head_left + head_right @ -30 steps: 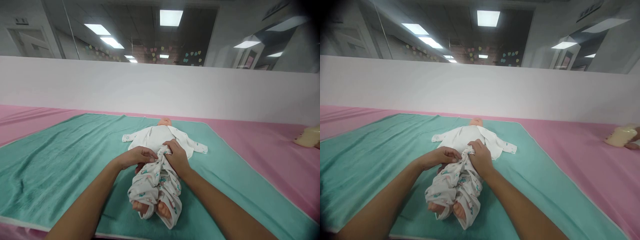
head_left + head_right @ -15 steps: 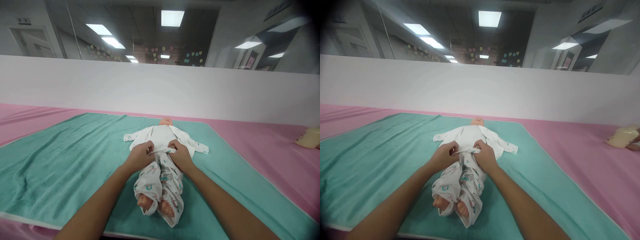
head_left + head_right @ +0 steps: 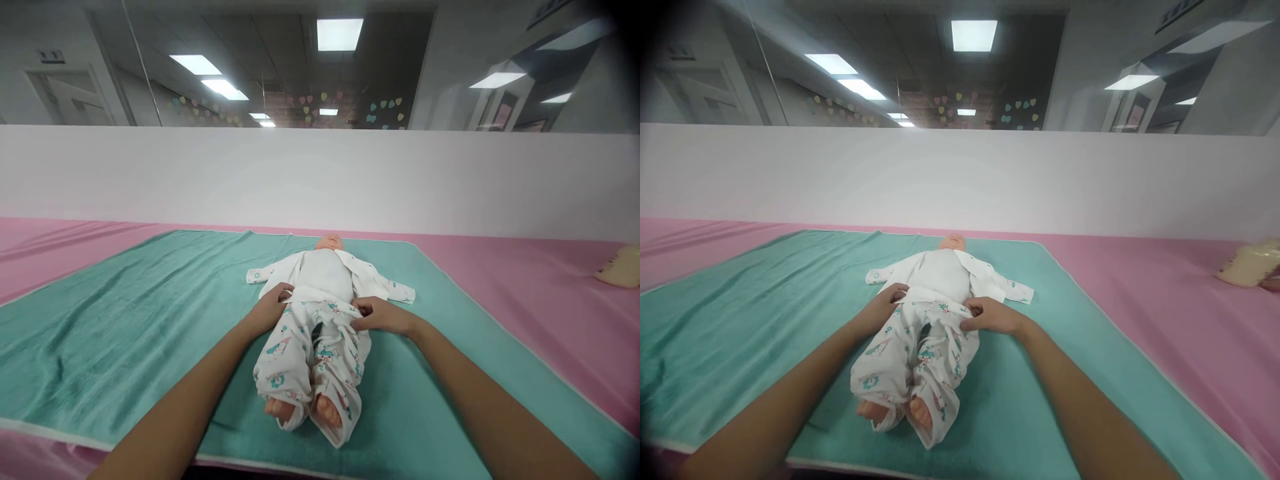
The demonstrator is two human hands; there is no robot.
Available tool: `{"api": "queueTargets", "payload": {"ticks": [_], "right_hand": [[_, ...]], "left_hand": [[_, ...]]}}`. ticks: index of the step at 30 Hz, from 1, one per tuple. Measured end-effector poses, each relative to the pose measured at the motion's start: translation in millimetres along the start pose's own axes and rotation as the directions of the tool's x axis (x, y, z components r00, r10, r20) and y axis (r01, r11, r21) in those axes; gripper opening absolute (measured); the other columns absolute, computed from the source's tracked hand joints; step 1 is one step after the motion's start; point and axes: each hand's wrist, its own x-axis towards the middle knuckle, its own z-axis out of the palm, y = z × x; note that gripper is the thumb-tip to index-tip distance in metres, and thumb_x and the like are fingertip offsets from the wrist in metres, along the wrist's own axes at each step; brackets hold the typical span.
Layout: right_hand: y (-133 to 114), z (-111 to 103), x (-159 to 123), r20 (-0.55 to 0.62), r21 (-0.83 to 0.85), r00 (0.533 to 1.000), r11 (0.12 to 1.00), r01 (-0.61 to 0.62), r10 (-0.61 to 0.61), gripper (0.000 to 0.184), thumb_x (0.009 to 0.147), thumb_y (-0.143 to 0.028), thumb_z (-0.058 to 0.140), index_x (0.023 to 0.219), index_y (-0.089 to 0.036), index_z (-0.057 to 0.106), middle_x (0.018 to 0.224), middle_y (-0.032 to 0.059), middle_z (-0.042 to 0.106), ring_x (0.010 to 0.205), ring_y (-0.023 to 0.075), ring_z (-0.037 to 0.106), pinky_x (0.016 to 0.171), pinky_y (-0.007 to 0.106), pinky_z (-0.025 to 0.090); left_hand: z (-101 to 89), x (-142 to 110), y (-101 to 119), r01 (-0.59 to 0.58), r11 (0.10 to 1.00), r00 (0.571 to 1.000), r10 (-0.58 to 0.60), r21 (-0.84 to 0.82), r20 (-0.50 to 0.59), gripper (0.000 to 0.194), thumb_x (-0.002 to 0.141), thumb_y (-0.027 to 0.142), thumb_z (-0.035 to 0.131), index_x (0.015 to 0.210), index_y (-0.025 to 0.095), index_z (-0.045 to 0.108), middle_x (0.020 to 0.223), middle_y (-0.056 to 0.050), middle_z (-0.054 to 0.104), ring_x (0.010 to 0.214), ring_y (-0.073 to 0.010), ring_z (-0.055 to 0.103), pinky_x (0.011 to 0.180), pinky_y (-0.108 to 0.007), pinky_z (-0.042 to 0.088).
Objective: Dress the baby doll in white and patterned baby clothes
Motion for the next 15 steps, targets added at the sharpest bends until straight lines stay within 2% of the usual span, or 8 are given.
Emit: {"api": "queueTargets", "payload": {"ticks": [3, 5, 8, 11, 15], "right_hand": [[11.0, 0.3, -4.7, 0.029, 0.189, 0.999, 0.982, 0.027, -0.033, 0.027, 0.066, -0.035, 0.069, 0.072, -0.018, 0.049, 0.073, -0.0026, 0.043, 0.069, 0.0117, 0.039, 0.062, 0.023, 0.030], [16.9, -1.2, -5.8, 0.050, 0.362, 0.996, 0.931, 0.045, -0.068, 0.026, 0.068, -0.036, 0.068, 0.078, -0.018, 0.052, 0.080, -0.0001, 0.047, 0.076, 0.0138, 0.044, 0.067, 0.025, 0.034], [22.3, -5.4, -6.1, 0.045, 0.559, 0.994, 0.827, 0.058, -0.100, 0.028, 0.074, -0.042, 0.062, 0.080, -0.016, 0.053, 0.080, 0.0026, 0.048, 0.077, 0.0148, 0.046, 0.070, 0.026, 0.035], [22.7, -6.1, -5.5, 0.034, 0.550, 0.994, 0.832, 0.071, -0.107, 0.026, 0.070, -0.035, 0.066, 0.080, -0.016, 0.052, 0.080, 0.0018, 0.048, 0.075, 0.0136, 0.045, 0.068, 0.025, 0.035], [21.0, 2.0, -0.6, -0.037, 0.323, 0.994, 0.941, 0.105, -0.098, 0.022, 0.066, -0.023, 0.064, 0.073, -0.018, 0.044, 0.070, -0.0036, 0.041, 0.065, 0.0095, 0.037, 0.059, 0.021, 0.029]], "left_hand": [[4.4, -7.7, 9.1, 0.080, 0.942, 0.985, -0.025, -0.326, 0.169, 0.035, 0.067, 0.024, 0.060, 0.100, 0.016, 0.063, 0.090, -0.006, 0.069, 0.091, -0.0253, 0.060, 0.077, -0.033, 0.047], [8.3, -12.0, 15.4, 0.171, 0.840, 0.961, -0.027, -0.515, 0.276, 0.034, 0.067, 0.023, 0.062, 0.100, 0.014, 0.064, 0.090, -0.008, 0.069, 0.090, -0.0261, 0.062, 0.076, -0.034, 0.048], [13.9, -14.8, 22.0, 0.265, 0.700, 0.940, -0.034, -0.664, 0.339, 0.039, 0.064, 0.019, 0.068, 0.102, 0.013, 0.064, 0.092, -0.011, 0.069, 0.087, -0.0261, 0.063, 0.074, -0.034, 0.049], [18.6, -15.2, 27.2, 0.289, 0.638, 0.943, -0.059, -0.714, 0.329, 0.045, 0.060, 0.015, 0.070, 0.104, 0.015, 0.063, 0.095, -0.010, 0.069, 0.087, -0.0261, 0.064, 0.073, -0.033, 0.049], [21.8, -17.1, 35.0, 0.249, 0.670, 0.963, -0.098, -0.699, 0.249, 0.044, 0.058, 0.014, 0.070, 0.102, 0.017, 0.063, 0.095, -0.007, 0.068, 0.088, -0.0256, 0.063, 0.071, -0.032, 0.050]]}}
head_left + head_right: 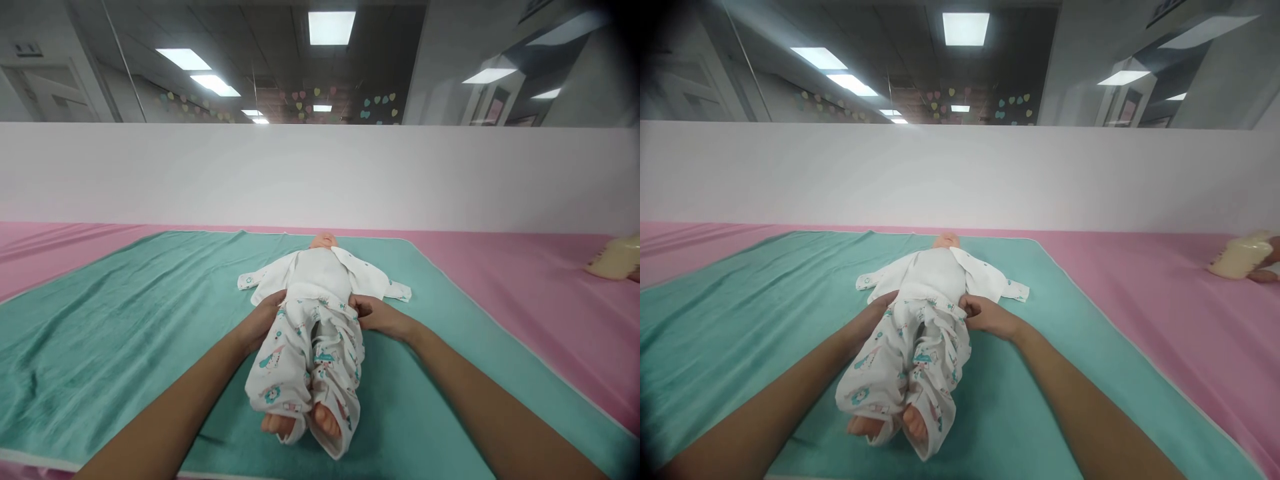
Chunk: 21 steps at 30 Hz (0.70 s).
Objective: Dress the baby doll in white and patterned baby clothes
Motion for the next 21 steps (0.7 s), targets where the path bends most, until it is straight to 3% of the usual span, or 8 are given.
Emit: {"api": "queueTargets", "payload": {"ticks": [4, 8, 13, 16, 21], "right_hand": [[6.3, 8.6, 8.9, -0.224, -0.308, 0.969, 0.951, 0.032, -0.105, 0.017, 0.065, -0.018, 0.054, 0.065, -0.019, 0.037, 0.063, -0.0058, 0.031, 0.059, 0.0091, 0.028, 0.054, 0.022, 0.023], [12.9, 12.6, 16.1, -0.446, -0.489, 0.866, 0.872, -0.026, -0.225, 0.015, 0.063, -0.017, 0.046, 0.059, -0.019, 0.032, 0.065, -0.0040, 0.036, 0.063, 0.0113, 0.033, 0.058, 0.024, 0.027], [20.4, 14.8, 20.5, -0.605, -0.413, 0.774, 0.904, -0.105, -0.186, 0.014, 0.066, -0.022, 0.043, 0.059, -0.020, 0.030, 0.061, -0.0039, 0.038, 0.062, 0.0126, 0.035, 0.057, 0.024, 0.028], [21.3, 15.8, 20.8, -0.645, -0.345, 0.751, 0.931, -0.120, -0.142, 0.012, 0.066, -0.023, 0.041, 0.061, -0.021, 0.030, 0.056, -0.0054, 0.034, 0.058, 0.0121, 0.032, 0.054, 0.024, 0.026], [20.2, 15.9, 20.8, -0.660, -0.330, 0.732, 0.940, -0.082, -0.168, 0.008, 0.065, -0.023, 0.042, 0.065, -0.021, 0.034, 0.059, -0.0056, 0.033, 0.058, 0.0113, 0.032, 0.053, 0.023, 0.026]], "left_hand": [[-0.1, -0.7, -0.3, -0.060, 0.995, 0.996, 0.065, 0.077, -0.058, 0.038, 0.059, 0.015, 0.069, 0.096, 0.016, 0.063, 0.095, -0.005, 0.068, 0.088, -0.0244, 0.062, 0.069, -0.030, 0.050], [-4.0, 2.9, -7.1, -0.075, 0.992, 0.991, 0.085, 0.102, -0.104, 0.035, 0.059, 0.015, 0.067, 0.094, 0.016, 0.061, 0.091, -0.005, 0.067, 0.087, -0.0237, 0.061, 0.067, -0.029, 0.048], [-4.0, 5.9, -14.0, -0.107, 0.994, 0.994, 0.107, 0.036, 0.000, 0.029, 0.059, 0.010, 0.063, 0.087, 0.016, 0.057, 0.086, -0.004, 0.066, 0.080, -0.0220, 0.061, 0.066, -0.029, 0.046], [-2.7, 5.1, -13.5, -0.112, 0.993, 0.994, 0.112, 0.023, 0.016, 0.028, 0.056, 0.009, 0.063, 0.082, 0.017, 0.055, 0.079, -0.001, 0.063, 0.070, -0.0173, 0.059, 0.063, -0.027, 0.045], [-4.1, 4.5, -13.1, -0.136, 0.989, 0.990, 0.137, 0.058, -0.018, 0.025, 0.057, 0.012, 0.066, 0.078, 0.016, 0.052, 0.069, 0.003, 0.056, 0.061, -0.0115, 0.052, 0.054, -0.021, 0.040]]}}
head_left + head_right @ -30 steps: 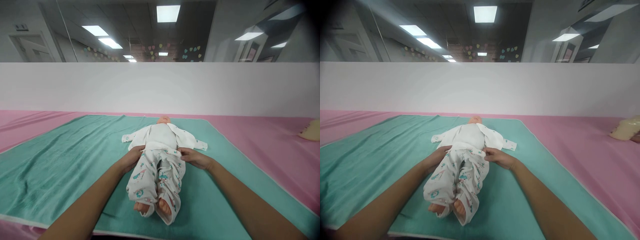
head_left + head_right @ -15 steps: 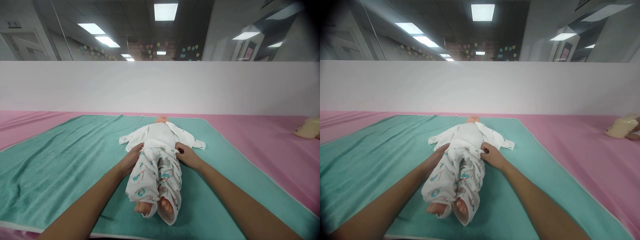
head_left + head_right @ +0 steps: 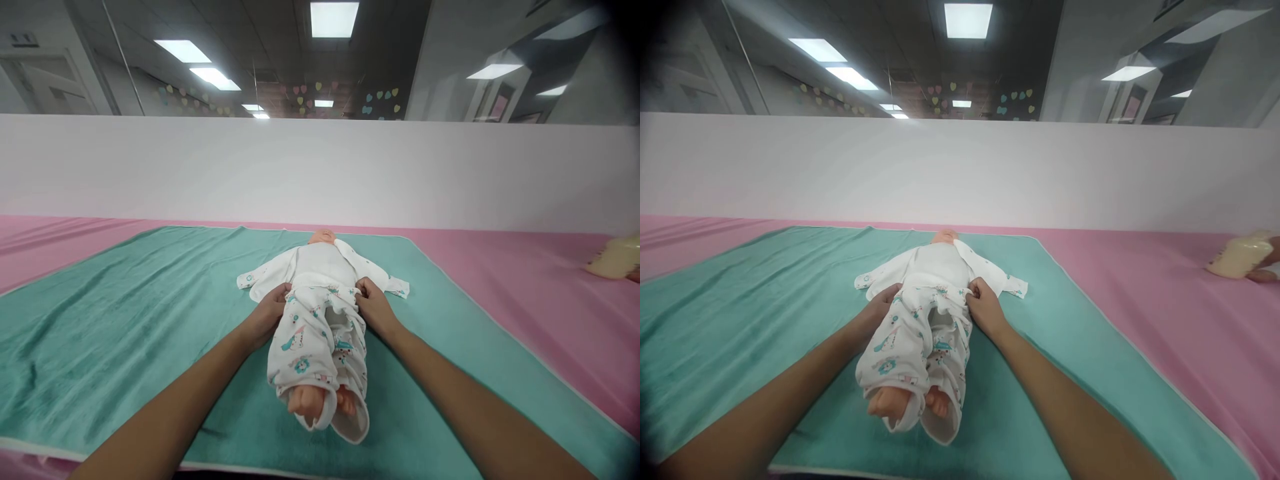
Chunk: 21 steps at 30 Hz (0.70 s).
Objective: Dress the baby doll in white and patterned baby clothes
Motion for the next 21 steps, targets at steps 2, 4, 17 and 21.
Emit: {"api": "queueTargets", "payload": {"ticks": [2, 4, 17, 21], "right_hand": [[0.9, 0.0, 0.7, 0.011, 0.019, 1.000, 1.000, -0.009, 0.009, 0.007, 0.066, -0.023, 0.042, 0.067, -0.021, 0.036, 0.059, -0.0056, 0.032, 0.057, 0.0112, 0.031, 0.052, 0.023, 0.026], [2.5, 0.1, 1.5, 0.028, 0.029, 0.999, 0.999, -0.017, 0.016, 0.006, 0.067, -0.024, 0.042, 0.068, -0.021, 0.037, 0.060, -0.0054, 0.032, 0.057, 0.0112, 0.032, 0.052, 0.023, 0.026], [1.7, -3.4, 0.9, 0.048, -0.046, 0.999, 0.999, -0.009, 0.011, 0.006, 0.067, -0.024, 0.042, 0.067, -0.021, 0.038, 0.061, -0.0045, 0.034, 0.059, 0.0119, 0.033, 0.053, 0.024, 0.026], [-2.6, -4.3, -1.0, 0.049, -0.068, 0.999, 0.998, -0.018, 0.021, 0.005, 0.068, -0.023, 0.042, 0.067, -0.021, 0.037, 0.061, -0.0046, 0.034, 0.059, 0.0120, 0.033, 0.054, 0.025, 0.027]], "left_hand": [[-1.4, 0.5, -1.1, -0.013, 1.000, 1.000, 0.013, -0.003, 0.009, 0.024, 0.059, 0.013, 0.066, 0.078, 0.016, 0.052, 0.068, 0.003, 0.055, 0.059, -0.0096, 0.050, 0.052, -0.020, 0.038], [-2.3, 1.0, -2.1, -0.011, 1.000, 1.000, 0.012, -0.011, 0.013, 0.024, 0.060, 0.013, 0.066, 0.078, 0.016, 0.051, 0.067, 0.004, 0.054, 0.057, -0.0087, 0.049, 0.051, -0.019, 0.037], [-3.1, 1.5, -4.5, 0.007, 1.000, 1.000, -0.008, 0.007, 0.031, 0.026, 0.060, 0.013, 0.066, 0.081, 0.018, 0.051, 0.072, 0.003, 0.058, 0.063, -0.0108, 0.053, 0.055, -0.019, 0.039], [-3.0, 0.4, -3.9, -0.007, 1.000, 0.999, 0.007, -0.003, 0.037, 0.025, 0.061, 0.012, 0.064, 0.081, 0.018, 0.050, 0.071, 0.004, 0.058, 0.062, -0.0102, 0.053, 0.056, -0.019, 0.039]]}}
